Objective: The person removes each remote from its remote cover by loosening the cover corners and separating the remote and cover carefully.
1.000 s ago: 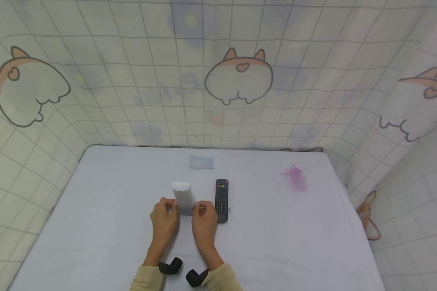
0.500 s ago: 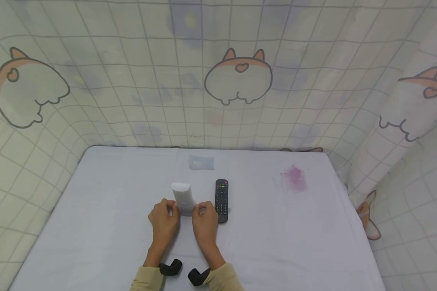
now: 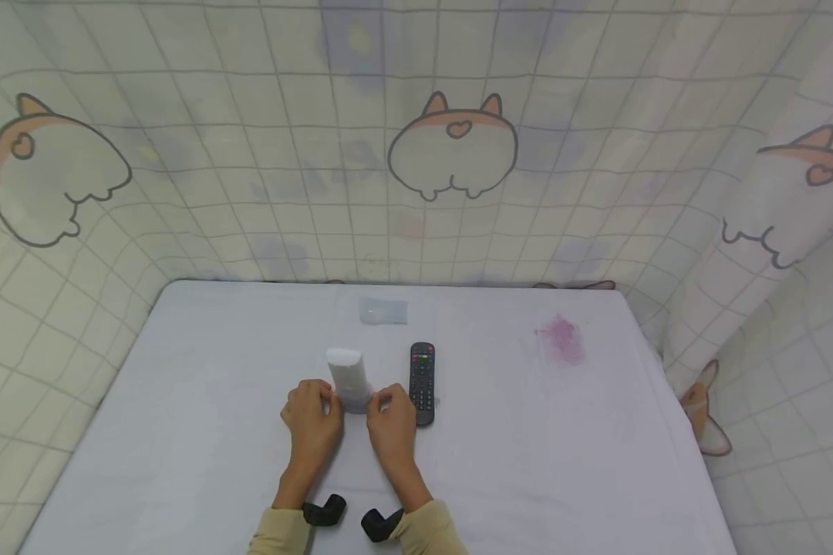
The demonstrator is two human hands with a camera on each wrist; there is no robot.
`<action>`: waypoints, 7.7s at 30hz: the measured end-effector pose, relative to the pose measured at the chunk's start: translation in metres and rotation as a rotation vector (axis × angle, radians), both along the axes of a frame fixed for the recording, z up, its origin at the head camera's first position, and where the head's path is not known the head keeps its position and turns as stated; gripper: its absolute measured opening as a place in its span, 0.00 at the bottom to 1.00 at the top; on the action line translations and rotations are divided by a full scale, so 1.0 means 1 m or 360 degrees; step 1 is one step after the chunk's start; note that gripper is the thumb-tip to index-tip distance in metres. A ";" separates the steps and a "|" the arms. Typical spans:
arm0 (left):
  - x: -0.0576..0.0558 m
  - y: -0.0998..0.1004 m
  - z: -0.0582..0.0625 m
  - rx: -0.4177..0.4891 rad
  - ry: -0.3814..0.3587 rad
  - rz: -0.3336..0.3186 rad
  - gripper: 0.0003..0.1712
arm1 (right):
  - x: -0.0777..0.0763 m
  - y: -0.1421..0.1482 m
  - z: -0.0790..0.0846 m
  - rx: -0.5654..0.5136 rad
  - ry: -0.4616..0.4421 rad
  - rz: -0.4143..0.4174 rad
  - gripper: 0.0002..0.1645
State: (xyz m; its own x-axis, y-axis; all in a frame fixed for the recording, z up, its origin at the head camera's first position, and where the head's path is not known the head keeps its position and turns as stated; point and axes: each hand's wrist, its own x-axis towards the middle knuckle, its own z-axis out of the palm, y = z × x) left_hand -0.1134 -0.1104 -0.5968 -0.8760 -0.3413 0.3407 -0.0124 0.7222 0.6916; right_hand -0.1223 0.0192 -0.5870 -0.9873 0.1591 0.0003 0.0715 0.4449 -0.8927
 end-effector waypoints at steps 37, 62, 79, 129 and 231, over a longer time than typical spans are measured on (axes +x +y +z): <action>0.019 -0.006 0.032 0.0197 -0.0306 -0.0131 0.21 | 0.007 0.001 0.001 -0.0612 -0.0211 0.0184 0.05; 0.032 -0.007 0.057 0.0686 -0.0214 -0.0337 0.23 | 0.014 0.003 0.004 -0.0833 -0.0230 0.0242 0.12; 0.026 -0.025 0.071 0.1430 -0.0078 -0.0076 0.28 | 0.025 0.004 0.009 -0.0984 -0.0080 0.0415 0.16; 0.012 -0.027 0.086 0.2107 0.0386 -0.0043 0.24 | 0.036 0.007 0.033 -0.0615 -0.0106 0.0360 0.04; 0.011 -0.034 0.085 0.2283 0.0233 -0.0041 0.24 | 0.051 0.029 0.040 -0.0726 -0.0070 0.0742 0.15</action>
State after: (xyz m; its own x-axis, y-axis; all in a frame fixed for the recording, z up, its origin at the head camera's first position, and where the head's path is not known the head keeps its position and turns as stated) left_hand -0.1029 -0.1443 -0.5120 -0.8749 -0.4452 -0.1908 0.1230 -0.5852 0.8015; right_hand -0.0712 0.0477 -0.5472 -0.9503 -0.3112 -0.0080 0.0035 0.0152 -0.9999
